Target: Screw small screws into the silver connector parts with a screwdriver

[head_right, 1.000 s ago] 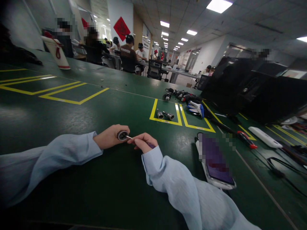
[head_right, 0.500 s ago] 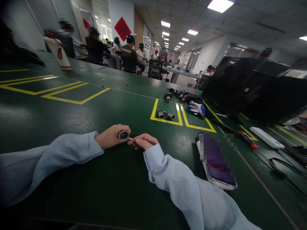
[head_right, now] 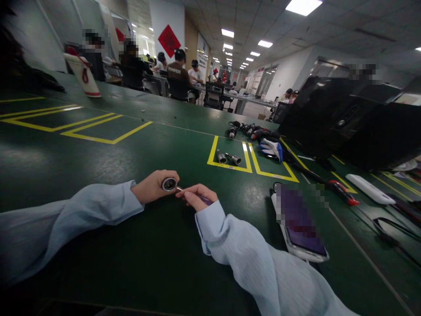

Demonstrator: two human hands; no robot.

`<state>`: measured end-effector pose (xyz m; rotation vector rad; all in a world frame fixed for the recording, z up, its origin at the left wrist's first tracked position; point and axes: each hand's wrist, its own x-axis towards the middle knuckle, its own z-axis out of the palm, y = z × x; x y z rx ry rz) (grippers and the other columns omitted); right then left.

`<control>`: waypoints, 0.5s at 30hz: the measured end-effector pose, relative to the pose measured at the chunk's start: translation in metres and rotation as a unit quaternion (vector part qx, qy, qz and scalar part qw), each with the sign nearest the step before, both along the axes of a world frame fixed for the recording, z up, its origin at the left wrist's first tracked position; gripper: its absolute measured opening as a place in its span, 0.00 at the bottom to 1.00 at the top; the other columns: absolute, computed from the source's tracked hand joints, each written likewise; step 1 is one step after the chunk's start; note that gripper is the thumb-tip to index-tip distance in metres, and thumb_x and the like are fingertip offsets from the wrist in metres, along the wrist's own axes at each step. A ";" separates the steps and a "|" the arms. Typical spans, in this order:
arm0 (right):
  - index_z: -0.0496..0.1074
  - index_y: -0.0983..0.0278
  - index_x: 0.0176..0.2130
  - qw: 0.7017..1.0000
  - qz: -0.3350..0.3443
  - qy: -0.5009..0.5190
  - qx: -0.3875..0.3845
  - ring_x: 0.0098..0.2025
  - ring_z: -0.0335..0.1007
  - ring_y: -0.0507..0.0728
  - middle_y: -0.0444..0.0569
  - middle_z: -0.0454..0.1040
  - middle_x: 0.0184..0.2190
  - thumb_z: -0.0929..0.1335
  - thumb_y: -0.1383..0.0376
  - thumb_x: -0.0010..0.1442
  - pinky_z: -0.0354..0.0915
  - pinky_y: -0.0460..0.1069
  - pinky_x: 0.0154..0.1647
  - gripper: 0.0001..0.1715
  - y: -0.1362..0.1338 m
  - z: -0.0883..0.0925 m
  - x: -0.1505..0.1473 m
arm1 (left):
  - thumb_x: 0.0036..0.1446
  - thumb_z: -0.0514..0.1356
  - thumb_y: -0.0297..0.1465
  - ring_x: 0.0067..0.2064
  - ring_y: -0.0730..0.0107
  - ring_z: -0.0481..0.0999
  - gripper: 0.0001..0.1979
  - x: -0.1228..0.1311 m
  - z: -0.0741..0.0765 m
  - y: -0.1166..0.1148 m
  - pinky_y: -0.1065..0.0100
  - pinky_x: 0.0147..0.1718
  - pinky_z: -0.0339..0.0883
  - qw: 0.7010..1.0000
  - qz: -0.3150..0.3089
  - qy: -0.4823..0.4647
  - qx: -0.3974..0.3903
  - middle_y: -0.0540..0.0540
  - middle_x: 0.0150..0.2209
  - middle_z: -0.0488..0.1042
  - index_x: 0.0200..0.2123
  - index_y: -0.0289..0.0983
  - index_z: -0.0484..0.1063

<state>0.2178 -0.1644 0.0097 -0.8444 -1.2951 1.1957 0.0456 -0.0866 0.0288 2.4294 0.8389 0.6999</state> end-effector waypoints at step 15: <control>0.73 0.63 0.31 0.993 0.080 0.081 -0.026 0.34 0.70 0.53 0.49 0.77 0.35 0.70 0.58 0.50 0.66 0.46 0.28 0.11 0.004 -0.004 -0.001 | 0.46 0.59 0.30 0.25 0.78 0.65 0.07 -0.002 -0.001 -0.002 0.76 0.24 0.58 0.997 -0.034 -0.069 0.000 0.53 0.23 0.64 0.24 0.34 0.62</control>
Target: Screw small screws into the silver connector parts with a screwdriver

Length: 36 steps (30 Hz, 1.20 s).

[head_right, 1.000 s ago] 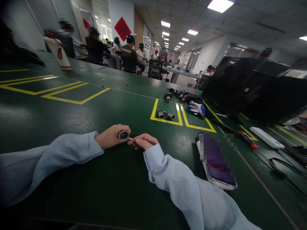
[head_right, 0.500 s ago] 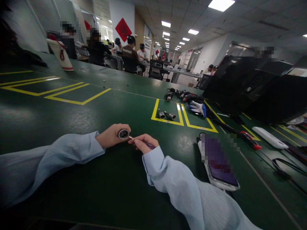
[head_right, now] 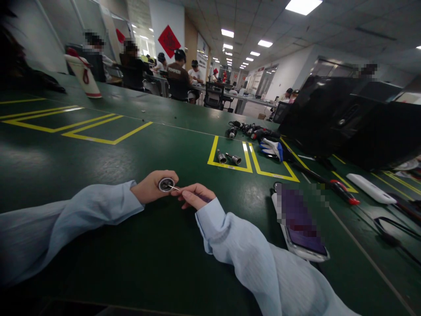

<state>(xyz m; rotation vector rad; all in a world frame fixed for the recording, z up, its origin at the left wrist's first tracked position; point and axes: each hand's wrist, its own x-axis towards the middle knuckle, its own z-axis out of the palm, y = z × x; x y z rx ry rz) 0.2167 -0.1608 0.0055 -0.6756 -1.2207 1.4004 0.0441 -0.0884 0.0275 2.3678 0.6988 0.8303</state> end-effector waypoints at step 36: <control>0.73 0.62 0.31 0.945 -0.155 -0.251 0.138 0.30 0.67 0.53 0.49 0.75 0.31 0.64 0.61 0.56 0.63 0.50 0.32 0.09 -0.010 0.004 0.000 | 0.48 0.58 0.36 0.23 0.77 0.66 0.11 0.001 0.004 0.000 0.74 0.24 0.57 0.992 0.023 0.113 0.048 0.53 0.20 0.66 0.23 0.34 0.64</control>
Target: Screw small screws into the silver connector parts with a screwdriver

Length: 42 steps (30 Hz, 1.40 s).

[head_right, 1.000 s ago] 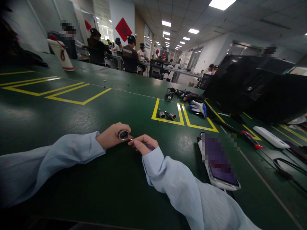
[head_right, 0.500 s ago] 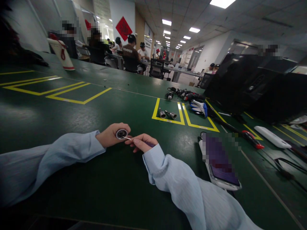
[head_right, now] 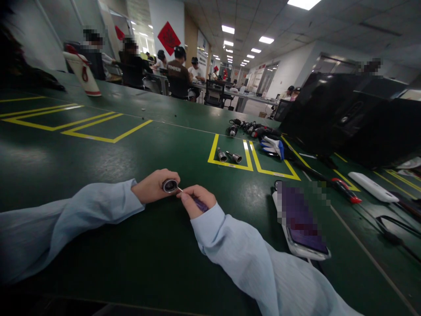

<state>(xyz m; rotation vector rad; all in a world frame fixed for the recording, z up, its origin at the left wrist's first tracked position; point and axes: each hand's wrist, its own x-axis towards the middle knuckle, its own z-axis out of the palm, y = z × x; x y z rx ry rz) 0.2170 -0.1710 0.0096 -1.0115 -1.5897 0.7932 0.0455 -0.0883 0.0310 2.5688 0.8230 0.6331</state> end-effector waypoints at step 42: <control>0.70 0.63 0.26 0.952 0.123 0.232 -0.157 0.29 0.69 0.52 0.48 0.77 0.30 0.70 0.53 0.47 0.65 0.46 0.26 0.16 0.005 0.003 -0.003 | 0.48 0.58 0.34 0.25 0.77 0.65 0.09 -0.002 -0.002 0.000 0.74 0.24 0.58 0.995 -0.032 -0.068 -0.062 0.52 0.23 0.65 0.24 0.34 0.63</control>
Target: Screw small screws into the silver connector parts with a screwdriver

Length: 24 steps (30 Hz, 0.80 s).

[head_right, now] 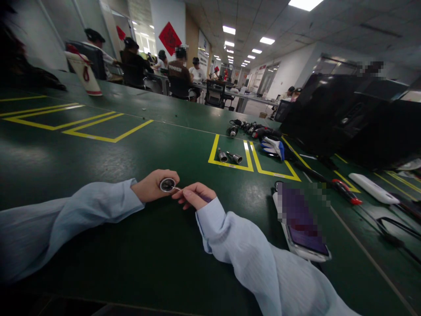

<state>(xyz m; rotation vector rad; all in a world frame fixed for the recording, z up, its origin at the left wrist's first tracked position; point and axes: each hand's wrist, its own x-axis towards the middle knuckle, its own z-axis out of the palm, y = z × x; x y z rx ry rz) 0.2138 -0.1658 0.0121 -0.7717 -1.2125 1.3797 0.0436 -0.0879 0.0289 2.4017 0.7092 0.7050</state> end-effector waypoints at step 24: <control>0.73 0.64 0.27 0.996 -0.036 0.052 -0.063 0.25 0.69 0.49 0.45 0.76 0.24 0.73 0.57 0.44 0.66 0.42 0.21 0.14 0.006 -0.001 0.000 | 0.45 0.62 0.37 0.28 0.75 0.62 0.14 -0.001 0.003 -0.002 0.73 0.26 0.59 0.998 -0.038 -0.040 -0.019 0.52 0.27 0.62 0.28 0.34 0.63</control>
